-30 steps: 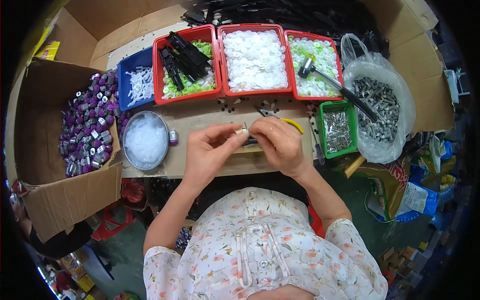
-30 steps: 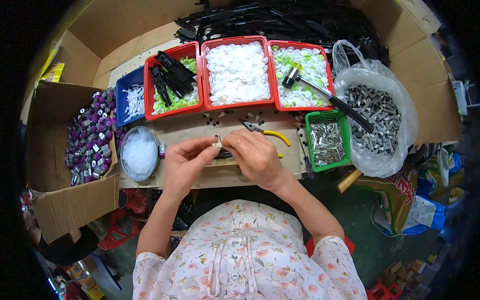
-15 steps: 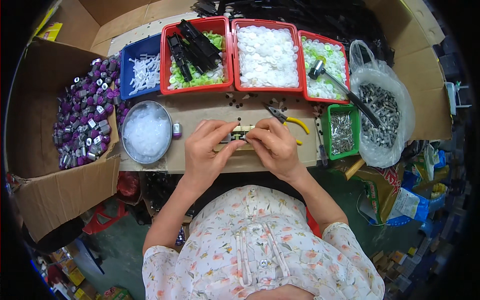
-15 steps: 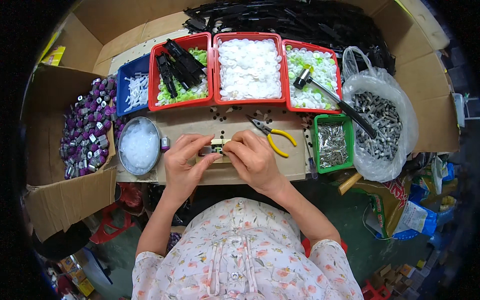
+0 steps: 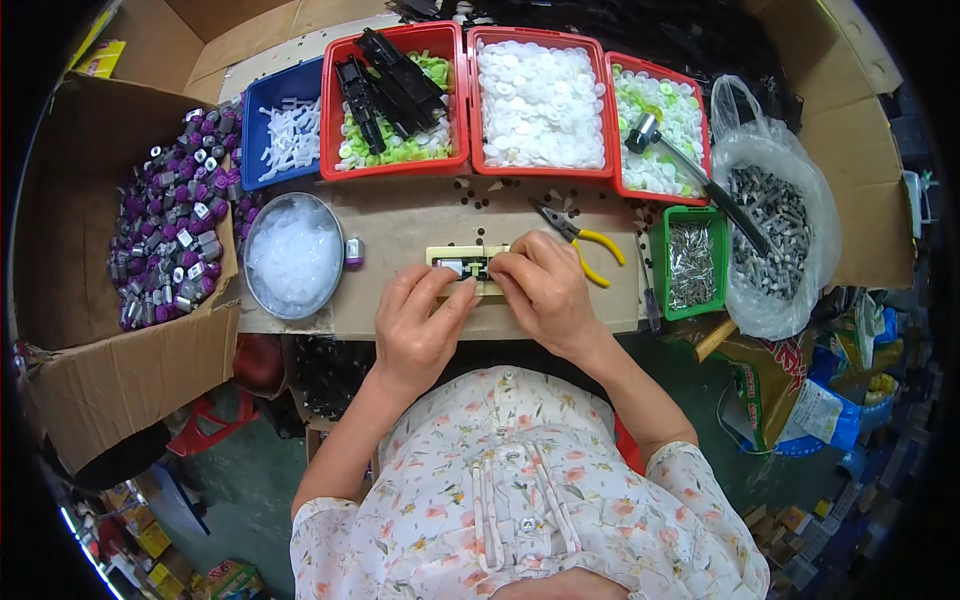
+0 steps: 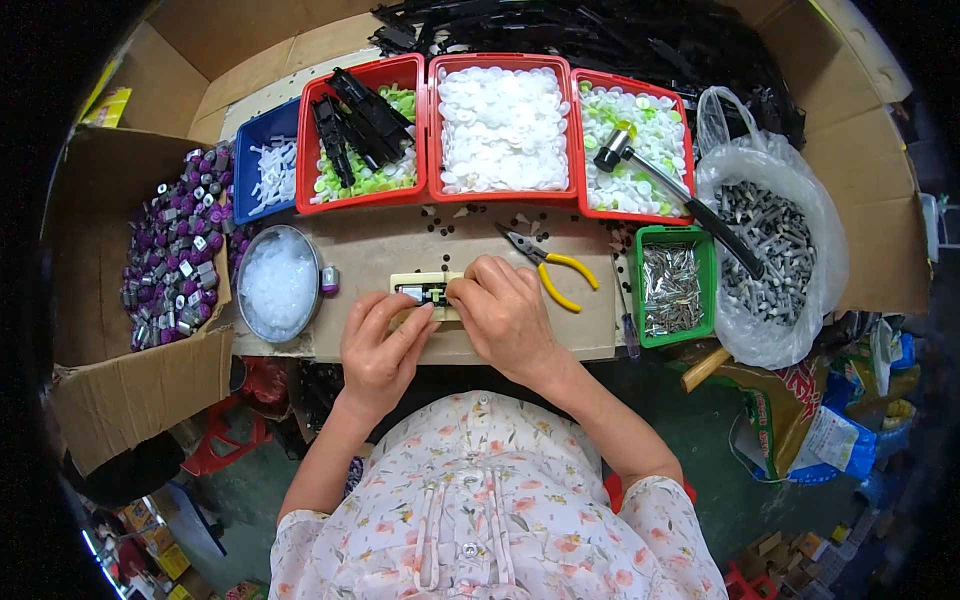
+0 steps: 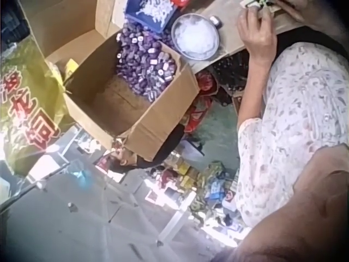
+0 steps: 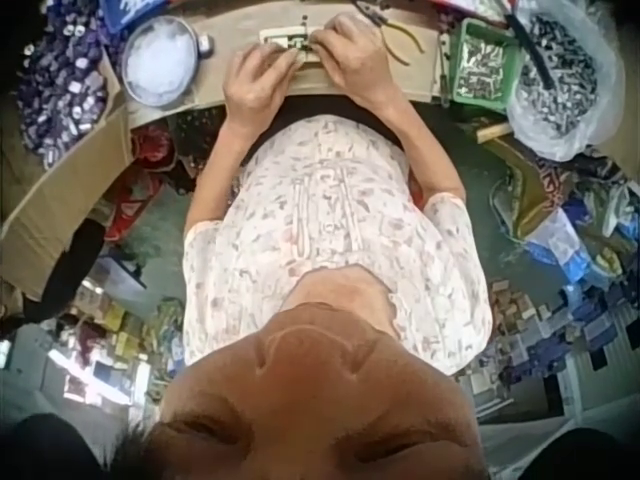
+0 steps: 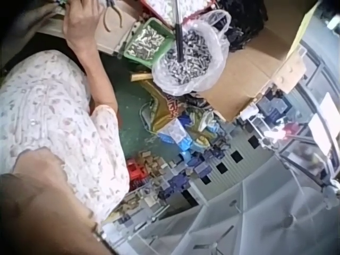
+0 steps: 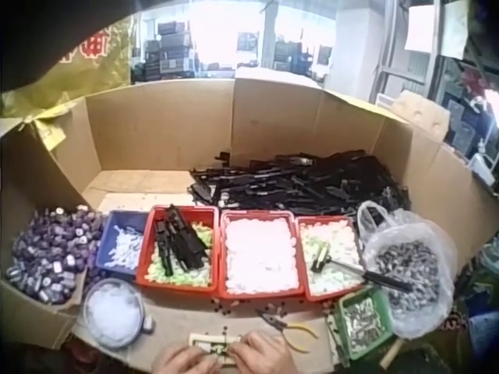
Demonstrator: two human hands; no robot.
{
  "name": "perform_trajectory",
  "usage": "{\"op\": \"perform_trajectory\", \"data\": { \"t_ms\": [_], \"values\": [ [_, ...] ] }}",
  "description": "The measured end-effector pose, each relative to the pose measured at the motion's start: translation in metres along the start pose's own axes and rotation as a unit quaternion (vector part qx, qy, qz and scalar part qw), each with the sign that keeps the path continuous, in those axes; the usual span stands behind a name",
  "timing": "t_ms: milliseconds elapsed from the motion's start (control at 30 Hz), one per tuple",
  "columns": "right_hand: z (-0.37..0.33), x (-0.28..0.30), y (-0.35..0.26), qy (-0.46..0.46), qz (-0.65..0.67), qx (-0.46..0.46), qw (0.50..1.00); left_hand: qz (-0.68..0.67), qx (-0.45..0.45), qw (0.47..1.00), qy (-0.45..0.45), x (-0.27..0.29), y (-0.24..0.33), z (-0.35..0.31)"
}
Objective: Assembling small toy components at a factory workbench using various parts and tools.
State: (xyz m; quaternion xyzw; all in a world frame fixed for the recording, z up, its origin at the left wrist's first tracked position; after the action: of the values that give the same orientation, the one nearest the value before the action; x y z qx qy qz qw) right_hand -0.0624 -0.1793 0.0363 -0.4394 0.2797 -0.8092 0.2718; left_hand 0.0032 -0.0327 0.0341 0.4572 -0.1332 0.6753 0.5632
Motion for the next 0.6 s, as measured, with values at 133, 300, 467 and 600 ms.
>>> {"op": "perform_trajectory", "data": {
  "t_ms": [133, 300, 467, 600],
  "values": [
    [0.001, -0.001, -0.003, -0.021, -0.022, 0.008, 1.0, 0.027, -0.021, 0.999, 0.005, -0.003, 0.002, -0.002],
    [0.002, -0.003, -0.004, -0.037, -0.022, 0.018, 0.999, 0.038, -0.037, 0.999, 0.005, -0.005, 0.002, -0.005],
    [-0.002, -0.009, -0.014, -0.019, -0.117, 0.026, 0.993, 0.05, -0.063, 0.997, -0.001, -0.007, 0.005, -0.006],
    [-0.001, -0.011, -0.018, -0.034, -0.156, 0.055, 0.986, 0.079, -0.072, 0.994, 0.009, -0.006, 0.005, -0.007]
  ]
}}
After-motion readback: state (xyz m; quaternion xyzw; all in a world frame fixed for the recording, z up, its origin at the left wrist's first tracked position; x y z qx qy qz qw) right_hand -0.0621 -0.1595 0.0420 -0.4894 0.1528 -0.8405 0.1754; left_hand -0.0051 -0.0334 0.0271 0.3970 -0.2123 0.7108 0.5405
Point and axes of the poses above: each hand's wrist, its own z-axis towards the middle knuckle, its own x-axis out of the back of the hand, y = z × x, the point moved 5 cm from there along z, towards the middle knuckle, and after that the axes turned 10 degrees about z, right-handed, at the moved point
